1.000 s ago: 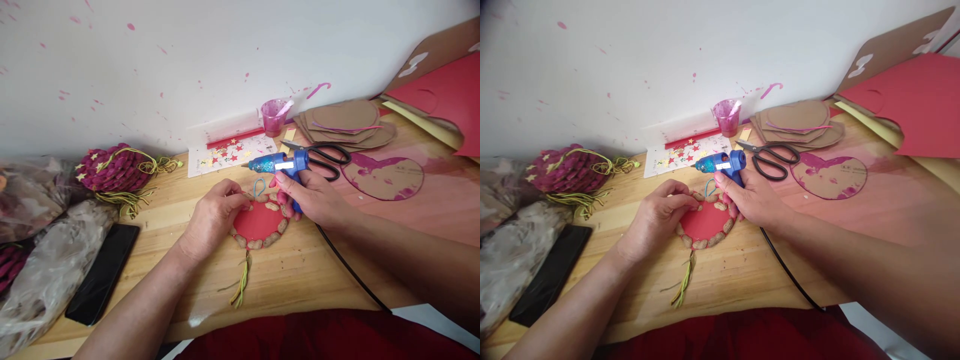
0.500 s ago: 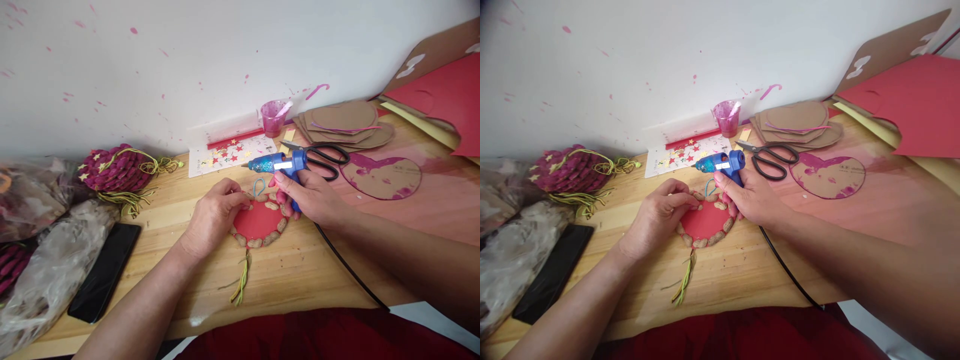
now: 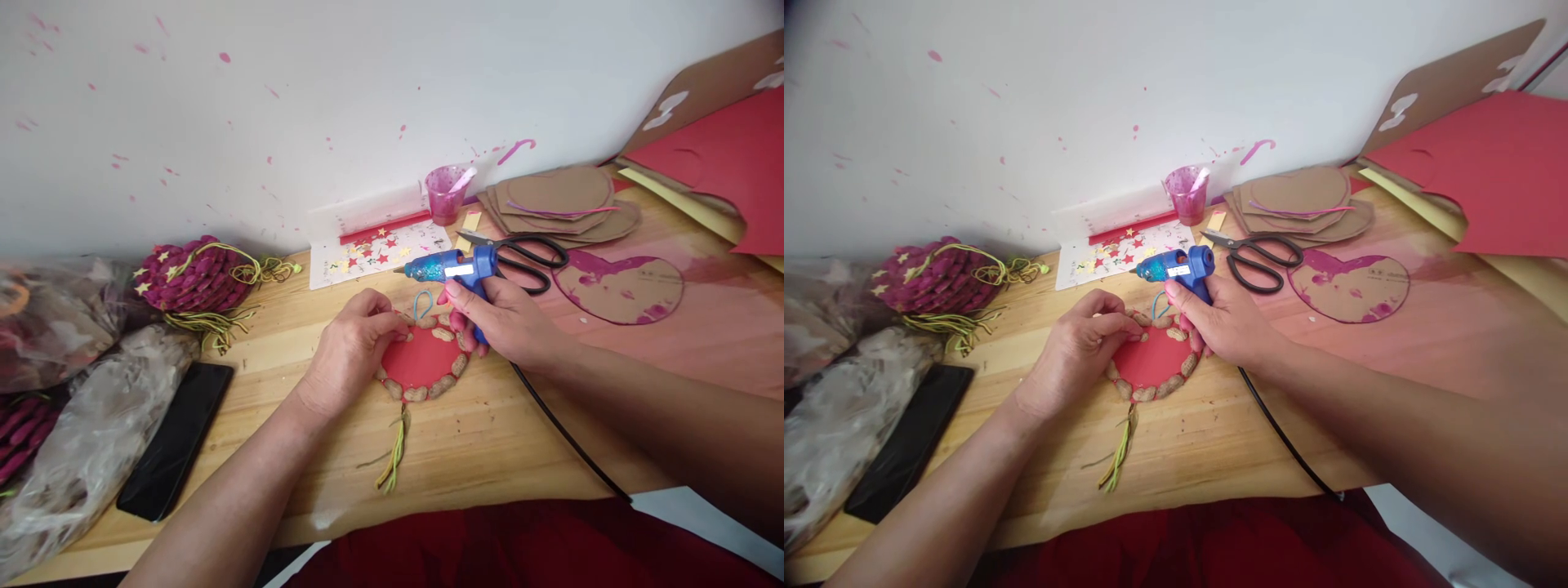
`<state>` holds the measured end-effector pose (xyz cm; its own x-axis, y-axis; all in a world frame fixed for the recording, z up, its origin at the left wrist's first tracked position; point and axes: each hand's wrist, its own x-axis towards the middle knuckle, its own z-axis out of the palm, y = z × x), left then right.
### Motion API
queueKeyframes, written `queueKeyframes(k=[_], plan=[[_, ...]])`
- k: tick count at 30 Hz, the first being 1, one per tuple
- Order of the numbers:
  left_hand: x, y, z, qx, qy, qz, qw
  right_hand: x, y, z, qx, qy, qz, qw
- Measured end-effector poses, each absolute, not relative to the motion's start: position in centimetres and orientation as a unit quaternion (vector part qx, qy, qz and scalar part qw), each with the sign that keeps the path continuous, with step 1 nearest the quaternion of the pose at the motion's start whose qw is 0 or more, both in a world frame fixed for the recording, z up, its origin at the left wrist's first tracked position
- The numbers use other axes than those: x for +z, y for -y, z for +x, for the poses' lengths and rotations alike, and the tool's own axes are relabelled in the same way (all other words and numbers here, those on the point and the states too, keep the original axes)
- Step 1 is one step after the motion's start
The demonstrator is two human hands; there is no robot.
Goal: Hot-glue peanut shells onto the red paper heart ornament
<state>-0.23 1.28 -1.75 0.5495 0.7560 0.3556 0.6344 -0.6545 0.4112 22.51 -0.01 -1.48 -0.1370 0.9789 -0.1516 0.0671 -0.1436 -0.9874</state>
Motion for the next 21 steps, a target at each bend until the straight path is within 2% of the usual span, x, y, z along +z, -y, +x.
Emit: queueKeyframes(k=[6, 11, 14, 21], plan=[[-2.0, -1.4, -0.5, 0.251, -0.396, 0.876, 0.115, -1.4, 0.0, 22.5, 0.555, 0.517, -0.502, 0.415], [-1.1, -2.0, -1.0, 0.274, -0.397, 0.857, 0.183, -1.5, 0.0, 22.5, 0.556, 0.514, -0.498, 0.423], [-0.5, -2.2, -1.5, 0.291, -0.427, 0.836, 0.183, -1.6, 0.0, 22.6, 0.554, 0.517, -0.495, 0.426], [-0.6, -0.4, -2.1, 0.244, -0.473, 0.825, 0.190, -1.9, -0.3, 22.7, 0.569, 0.511, -0.464, 0.446]])
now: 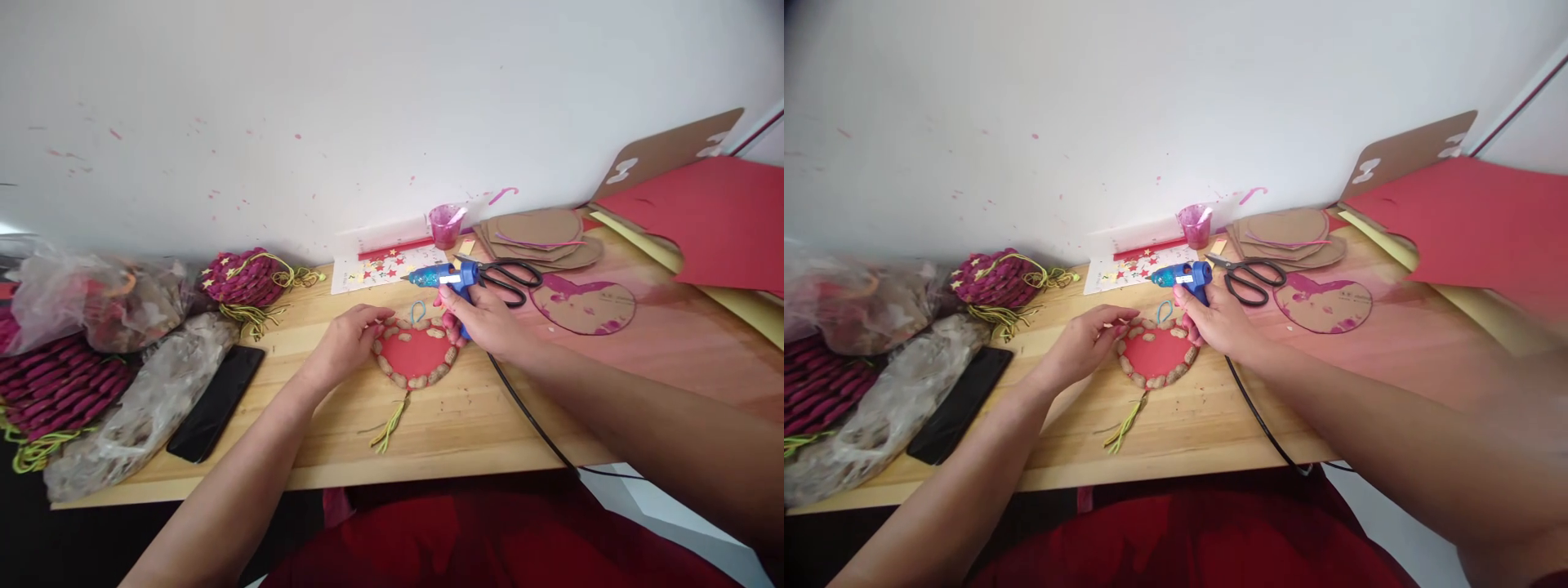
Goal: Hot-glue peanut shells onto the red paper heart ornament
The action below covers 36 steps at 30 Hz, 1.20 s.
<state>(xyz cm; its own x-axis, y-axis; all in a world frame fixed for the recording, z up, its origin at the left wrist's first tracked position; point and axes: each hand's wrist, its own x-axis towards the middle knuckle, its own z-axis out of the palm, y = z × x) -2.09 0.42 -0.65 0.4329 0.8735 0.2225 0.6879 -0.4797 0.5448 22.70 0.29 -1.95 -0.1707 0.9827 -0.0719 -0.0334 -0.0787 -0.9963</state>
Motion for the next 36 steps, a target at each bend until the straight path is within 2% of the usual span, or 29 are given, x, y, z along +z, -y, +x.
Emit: queueKeyframes(k=[4, 9, 15, 29, 36], plan=[[-0.5, 1.6, -2.2, 0.244, -0.479, 0.829, 0.156, -1.9, -0.5, 22.8, 0.580, 0.498, -0.443, 0.468], [-1.7, 4.1, -1.7, 0.238, -0.467, 0.851, 0.028, -1.8, -0.5, 22.8, 0.586, 0.487, -0.457, 0.460], [-2.7, 5.4, -0.8, 0.187, -0.443, 0.877, -0.017, -2.0, -0.6, 22.8, 0.584, 0.486, -0.462, 0.458], [-2.2, 5.5, -0.4, 0.116, -0.489, 0.864, -0.039, -2.2, -0.8, 22.8, 0.583, 0.482, -0.465, 0.460], [-2.5, 5.5, 0.0, 0.128, -0.505, 0.853, -0.030, -2.4, -0.7, 22.7, 0.582, 0.475, -0.461, 0.472]])
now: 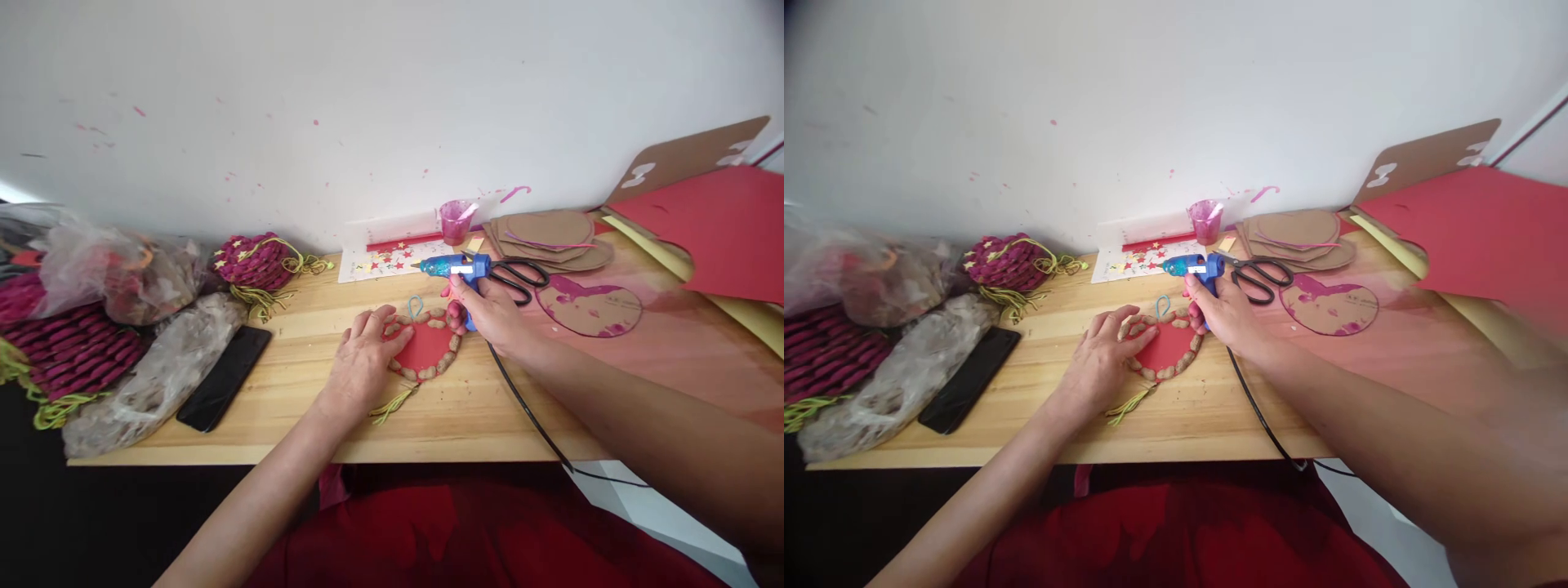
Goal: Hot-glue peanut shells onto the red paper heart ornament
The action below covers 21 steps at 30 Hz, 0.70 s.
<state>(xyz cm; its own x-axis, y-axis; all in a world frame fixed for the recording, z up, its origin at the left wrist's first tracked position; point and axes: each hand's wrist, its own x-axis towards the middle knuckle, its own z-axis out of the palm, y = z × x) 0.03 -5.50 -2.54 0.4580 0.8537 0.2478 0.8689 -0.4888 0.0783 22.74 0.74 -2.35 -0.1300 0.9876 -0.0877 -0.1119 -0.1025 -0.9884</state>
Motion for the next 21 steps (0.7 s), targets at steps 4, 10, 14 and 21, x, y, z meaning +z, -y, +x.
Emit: queueKeyframes(k=[4, 10, 14, 21], plan=[[-1.7, 5.1, -1.5, -0.211, 0.500, -0.839, 0.033, -2.2, -0.7, 22.7, 0.572, 0.479, -0.460, 0.481], [0.1, 5.4, -6.6, -0.291, 0.570, -0.767, 0.031, -2.0, -0.8, 22.8, 0.575, 0.479, -0.454, 0.484], [-1.0, 5.5, -7.8, -0.263, 0.588, -0.764, -0.026, -2.0, -0.8, 22.9, 0.574, 0.483, -0.458, 0.478], [-0.7, 4.1, -6.9, -0.223, 0.596, -0.772, -0.011, -2.0, -0.8, 22.9, 0.572, 0.483, -0.465, 0.471]])
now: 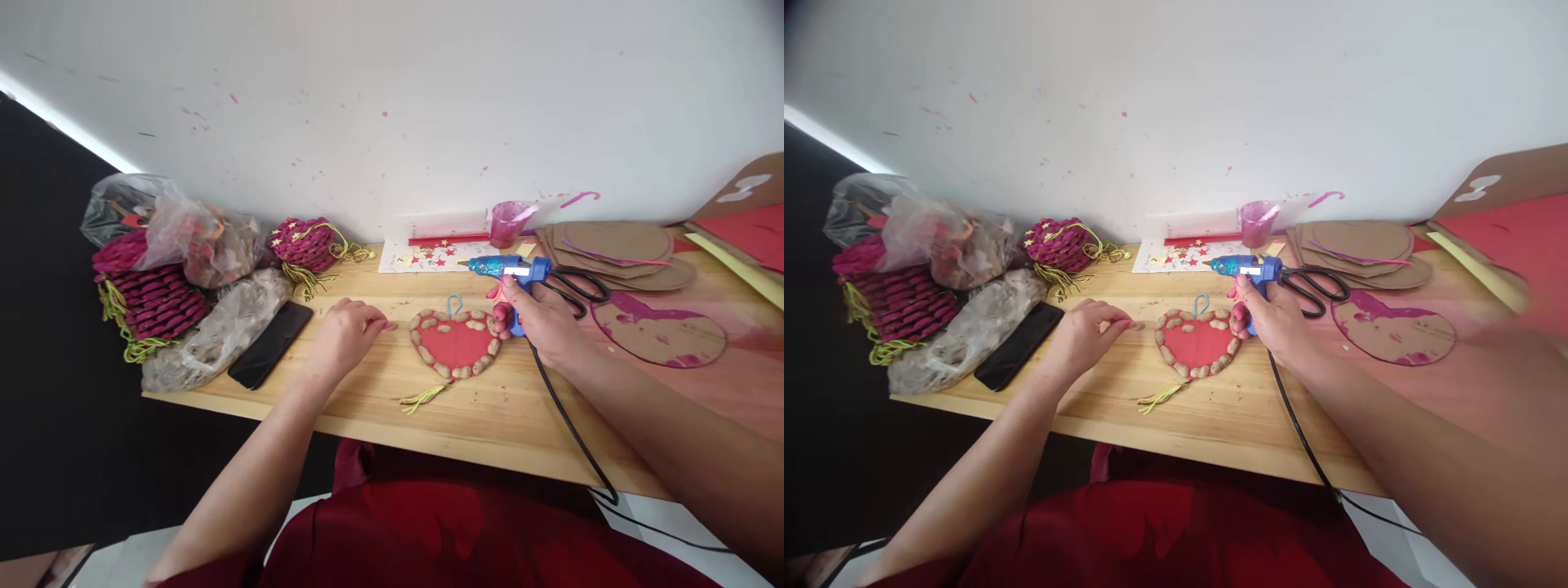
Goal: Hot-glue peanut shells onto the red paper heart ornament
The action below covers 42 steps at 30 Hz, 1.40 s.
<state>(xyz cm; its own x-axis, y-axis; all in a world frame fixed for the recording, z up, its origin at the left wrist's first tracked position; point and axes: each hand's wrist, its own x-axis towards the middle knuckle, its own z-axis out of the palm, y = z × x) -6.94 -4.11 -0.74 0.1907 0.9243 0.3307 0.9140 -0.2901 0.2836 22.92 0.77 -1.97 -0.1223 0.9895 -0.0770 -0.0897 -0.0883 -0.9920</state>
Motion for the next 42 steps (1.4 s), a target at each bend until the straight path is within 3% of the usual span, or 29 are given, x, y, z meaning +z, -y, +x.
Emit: queueKeyframes(k=[8, 17, 24, 29, 35, 42], plan=[[-0.7, 3.2, -8.1, 0.275, -0.583, 0.765, 0.015, -1.9, -0.5, 22.9, 0.565, 0.481, -0.481, 0.467], [-0.2, 3.8, -7.5, 0.225, -0.626, 0.747, -0.002, -1.7, -0.5, 22.9, 0.563, 0.479, -0.491, 0.461], [-0.9, 3.5, -8.3, 0.268, -0.599, 0.754, 0.040, -1.7, -0.5, 22.9, 0.564, 0.480, -0.491, 0.458], [-0.4, 3.9, -7.9, 0.231, -0.633, 0.739, 0.001, -1.7, -0.5, 23.0, 0.563, 0.479, -0.494, 0.457], [-0.8, 3.7, -7.5, 0.248, -0.570, 0.782, 0.043, -1.7, -0.5, 22.9, 0.563, 0.481, -0.491, 0.459], [-1.4, 2.8, -6.9, 0.206, -0.538, 0.818, 0.015, -1.9, -0.7, 23.0, 0.561, 0.487, -0.490, 0.455]])
